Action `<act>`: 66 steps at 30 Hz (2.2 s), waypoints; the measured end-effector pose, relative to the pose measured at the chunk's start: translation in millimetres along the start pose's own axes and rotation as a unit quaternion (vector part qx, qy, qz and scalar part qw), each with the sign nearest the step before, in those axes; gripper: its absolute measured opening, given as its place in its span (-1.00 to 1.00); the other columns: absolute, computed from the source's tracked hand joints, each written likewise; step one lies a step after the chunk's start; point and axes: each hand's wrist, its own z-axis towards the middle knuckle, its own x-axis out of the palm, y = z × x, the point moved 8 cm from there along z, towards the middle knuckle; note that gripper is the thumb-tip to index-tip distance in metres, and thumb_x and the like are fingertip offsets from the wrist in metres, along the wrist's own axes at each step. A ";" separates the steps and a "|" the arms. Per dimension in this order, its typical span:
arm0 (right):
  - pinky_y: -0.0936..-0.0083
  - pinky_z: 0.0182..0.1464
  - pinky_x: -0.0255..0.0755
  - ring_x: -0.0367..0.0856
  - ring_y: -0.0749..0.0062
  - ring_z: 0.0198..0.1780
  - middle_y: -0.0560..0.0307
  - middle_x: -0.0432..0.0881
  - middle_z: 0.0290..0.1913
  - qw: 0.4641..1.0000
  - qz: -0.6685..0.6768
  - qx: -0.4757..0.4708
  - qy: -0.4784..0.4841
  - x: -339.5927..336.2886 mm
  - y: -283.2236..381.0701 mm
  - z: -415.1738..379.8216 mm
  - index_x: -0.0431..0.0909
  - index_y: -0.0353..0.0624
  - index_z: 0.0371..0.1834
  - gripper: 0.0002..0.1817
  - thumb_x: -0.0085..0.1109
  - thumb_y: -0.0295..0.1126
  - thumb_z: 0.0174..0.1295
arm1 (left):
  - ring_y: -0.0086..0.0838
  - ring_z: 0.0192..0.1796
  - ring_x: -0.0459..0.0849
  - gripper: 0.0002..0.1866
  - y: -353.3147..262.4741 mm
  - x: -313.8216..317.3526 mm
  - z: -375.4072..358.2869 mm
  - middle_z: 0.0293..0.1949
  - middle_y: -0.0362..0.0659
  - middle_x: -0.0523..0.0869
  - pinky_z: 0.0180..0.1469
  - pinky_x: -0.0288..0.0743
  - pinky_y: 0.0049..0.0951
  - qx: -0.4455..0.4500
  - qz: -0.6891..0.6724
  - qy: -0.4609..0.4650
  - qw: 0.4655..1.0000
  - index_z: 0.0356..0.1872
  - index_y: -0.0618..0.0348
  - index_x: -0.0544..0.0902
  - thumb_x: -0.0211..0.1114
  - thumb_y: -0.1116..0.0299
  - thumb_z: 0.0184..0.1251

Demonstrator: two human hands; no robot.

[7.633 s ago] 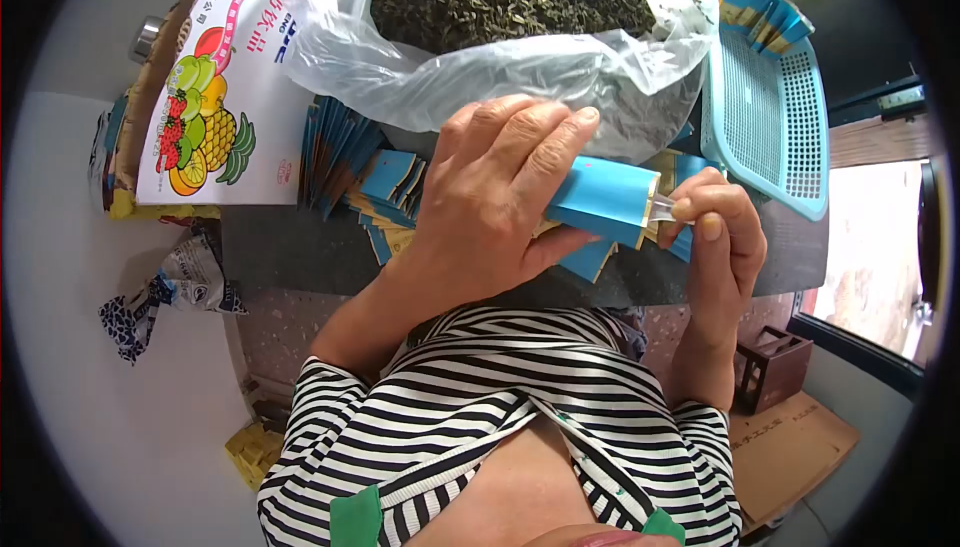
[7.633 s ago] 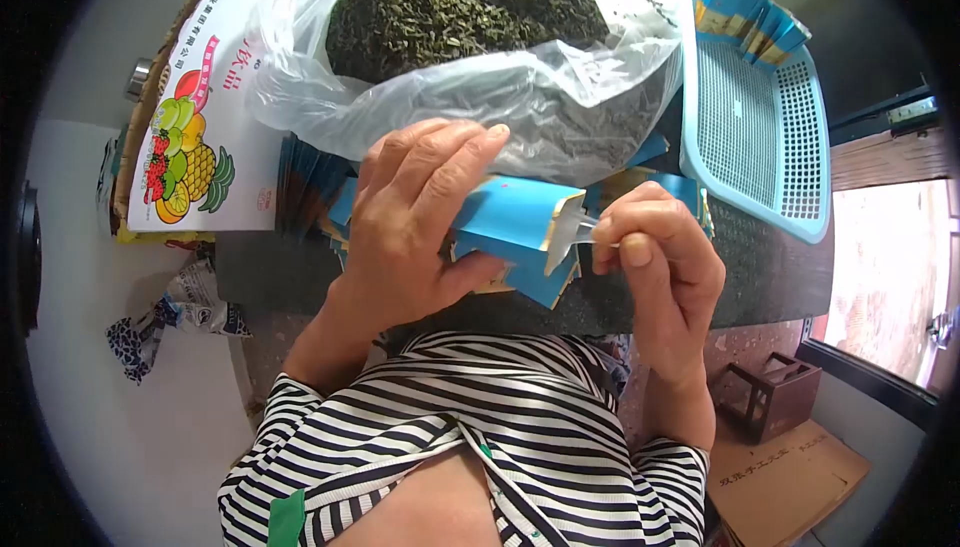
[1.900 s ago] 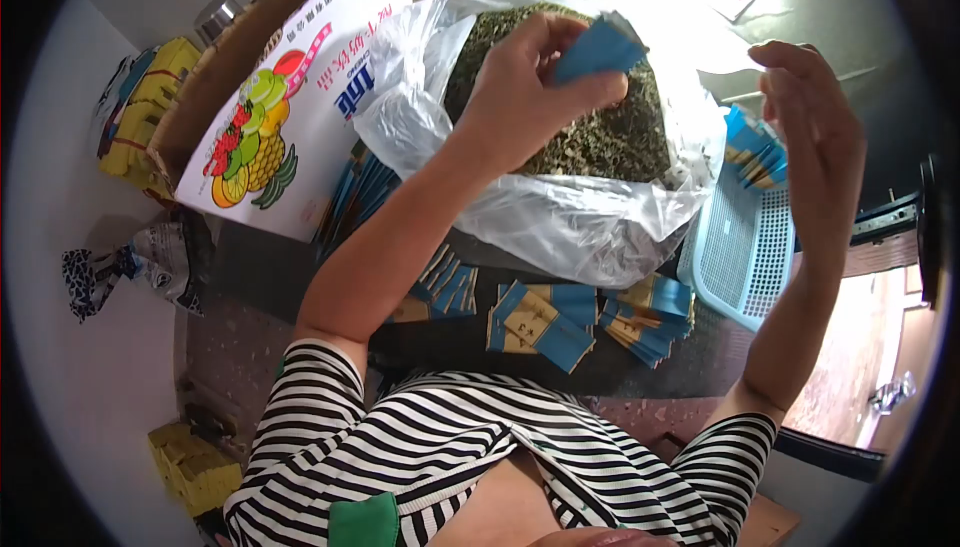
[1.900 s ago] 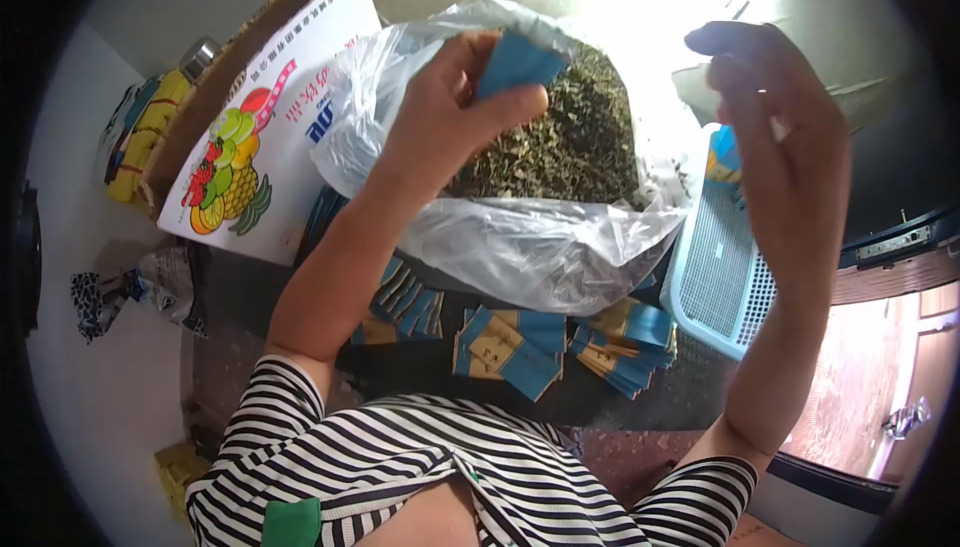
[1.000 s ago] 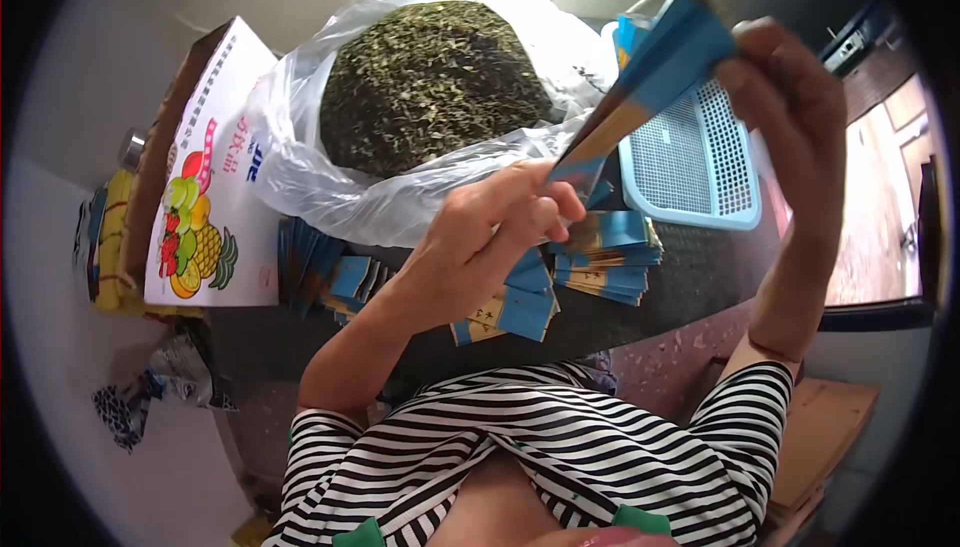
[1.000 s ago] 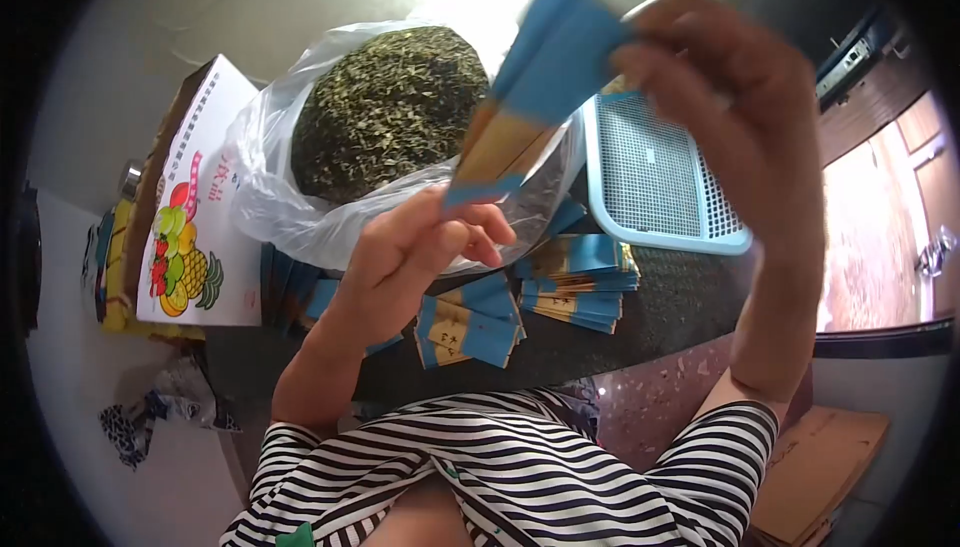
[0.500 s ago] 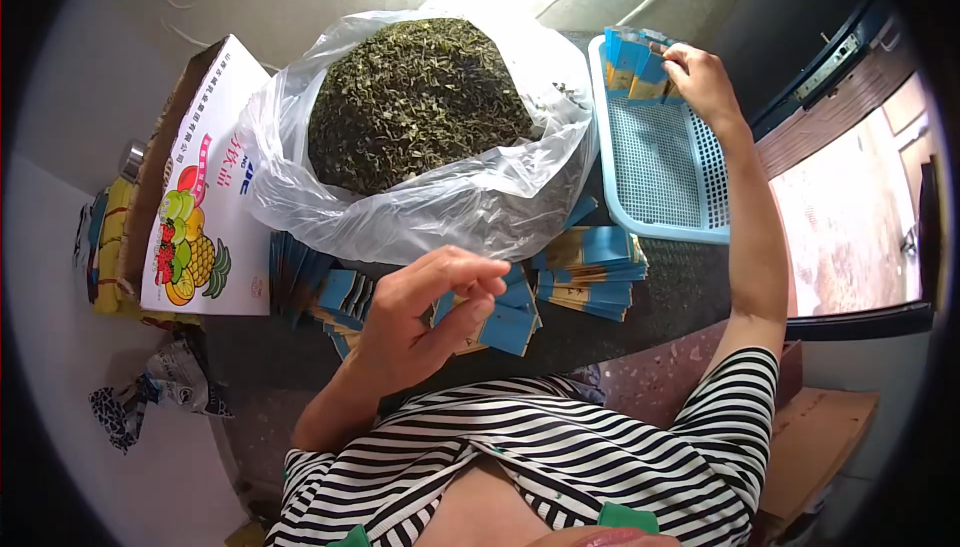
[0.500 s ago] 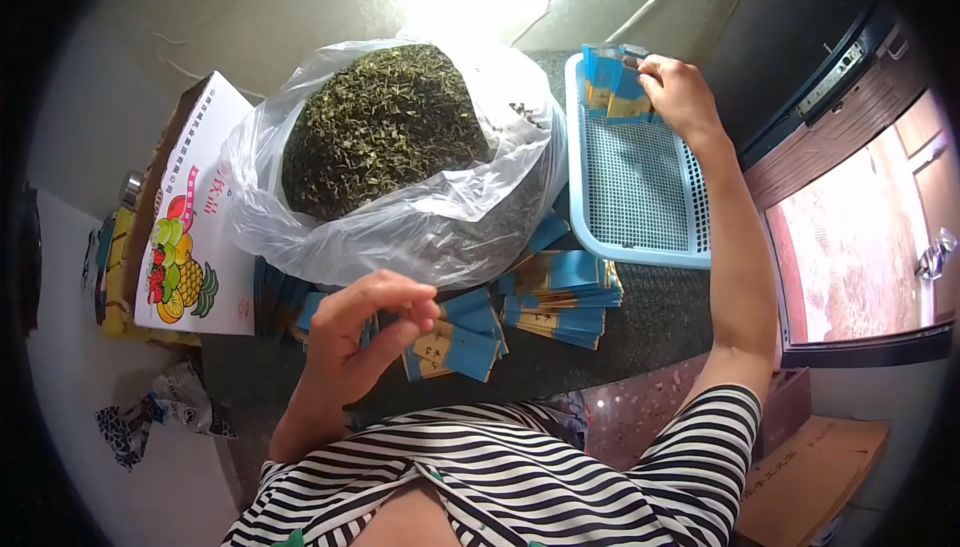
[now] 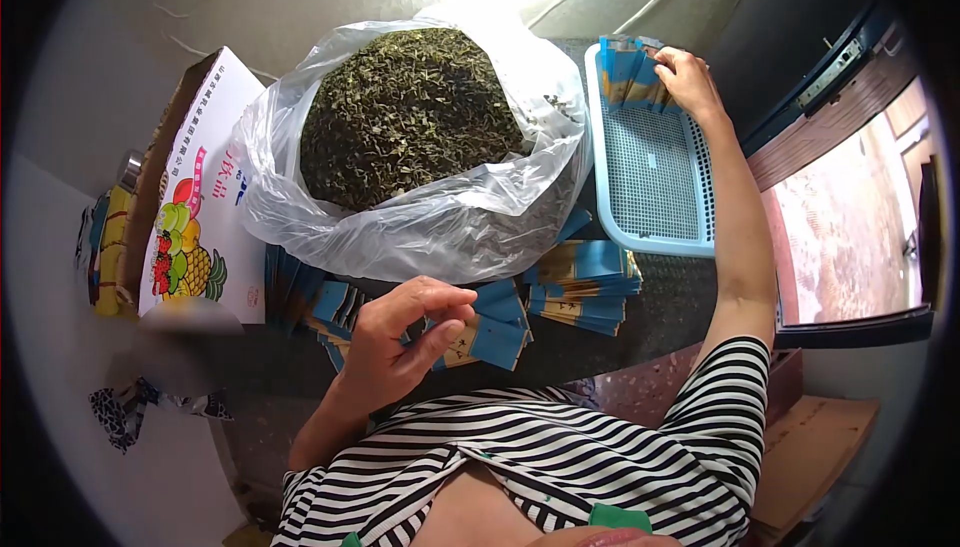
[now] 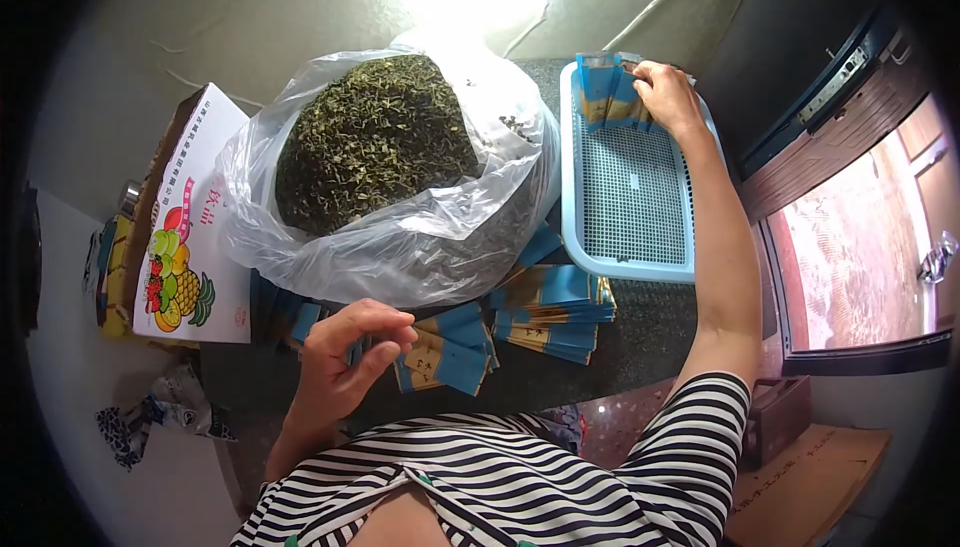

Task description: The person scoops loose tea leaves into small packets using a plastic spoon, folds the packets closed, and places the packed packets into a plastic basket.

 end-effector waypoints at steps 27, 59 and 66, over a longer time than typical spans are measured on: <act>0.69 -0.44 0.11 0.33 0.61 -0.47 0.23 0.35 -0.43 0.791 0.601 0.093 0.073 -27.4 141.9 -261.0 0.59 -0.32 -0.12 -0.39 -0.26 0.05 0.64 | -0.13 0.04 0.73 -0.56 50.3 19.7 -34.0 0.08 0.02 0.71 0.00 0.65 -0.30 -0.008 0.234 0.008 0.972 0.15 0.23 0.66 0.46 0.48 0.21; 0.57 -0.20 0.41 0.52 0.51 -0.29 0.18 0.52 -0.32 0.647 0.736 0.195 0.028 14.1 156.4 -298.5 0.51 -0.30 0.09 -0.72 0.00 -0.28 0.59 | -0.08 0.13 0.64 -0.36 88.1 36.1 -39.6 0.10 -0.03 0.63 0.15 0.55 -0.17 -0.006 0.304 0.064 0.951 0.18 0.19 0.64 0.55 0.42 -0.07; 0.58 -0.22 0.37 0.48 0.54 -0.32 0.21 0.47 -0.39 0.662 0.723 0.197 0.020 13.4 161.9 -298.5 0.53 -0.26 0.02 -0.74 0.01 -0.27 0.59 | -0.09 -0.03 0.73 -0.39 65.7 16.7 -36.0 -0.02 0.05 0.71 0.06 0.59 -0.28 0.019 0.194 0.021 0.981 0.21 0.25 0.64 0.42 0.57 -0.02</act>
